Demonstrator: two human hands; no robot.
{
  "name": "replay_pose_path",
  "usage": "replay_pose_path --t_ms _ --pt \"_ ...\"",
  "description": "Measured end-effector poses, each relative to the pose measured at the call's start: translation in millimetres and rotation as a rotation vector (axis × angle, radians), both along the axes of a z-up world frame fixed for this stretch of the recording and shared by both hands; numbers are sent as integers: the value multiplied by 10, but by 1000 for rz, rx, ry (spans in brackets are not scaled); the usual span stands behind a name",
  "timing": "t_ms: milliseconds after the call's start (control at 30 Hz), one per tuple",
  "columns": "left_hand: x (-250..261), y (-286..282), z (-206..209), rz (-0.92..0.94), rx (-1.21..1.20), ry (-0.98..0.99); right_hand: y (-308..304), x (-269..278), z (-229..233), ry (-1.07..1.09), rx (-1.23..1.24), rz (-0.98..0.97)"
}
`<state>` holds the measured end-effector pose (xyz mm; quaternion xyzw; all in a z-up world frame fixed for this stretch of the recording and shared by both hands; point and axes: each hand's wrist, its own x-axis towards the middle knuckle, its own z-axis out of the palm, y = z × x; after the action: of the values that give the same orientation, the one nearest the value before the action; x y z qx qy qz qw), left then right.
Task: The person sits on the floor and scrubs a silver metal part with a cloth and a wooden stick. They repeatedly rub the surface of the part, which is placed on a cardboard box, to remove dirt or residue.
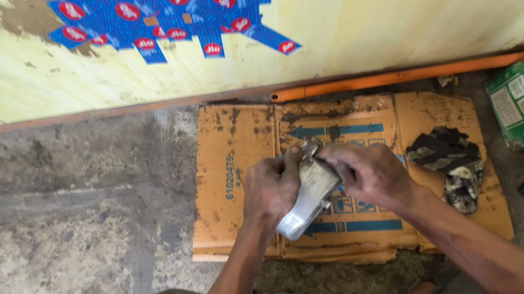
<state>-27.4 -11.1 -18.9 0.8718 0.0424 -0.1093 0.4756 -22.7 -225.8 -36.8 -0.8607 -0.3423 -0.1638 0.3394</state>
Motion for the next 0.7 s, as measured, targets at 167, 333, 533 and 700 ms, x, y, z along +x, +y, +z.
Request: replay_pose_path --t_ms 167,333,533,700 --pt "29 5 79 6 -39 35 49 18 65 -23 -5 -26" --pt "27 -9 159 9 -11 83 -12 49 15 91 -74 -49" --pt "9 -14 211 36 4 -35 -38 80 -31 -6 -53 -8" --pt "10 -54 178 61 15 86 -21 41 90 87 -32 -12"
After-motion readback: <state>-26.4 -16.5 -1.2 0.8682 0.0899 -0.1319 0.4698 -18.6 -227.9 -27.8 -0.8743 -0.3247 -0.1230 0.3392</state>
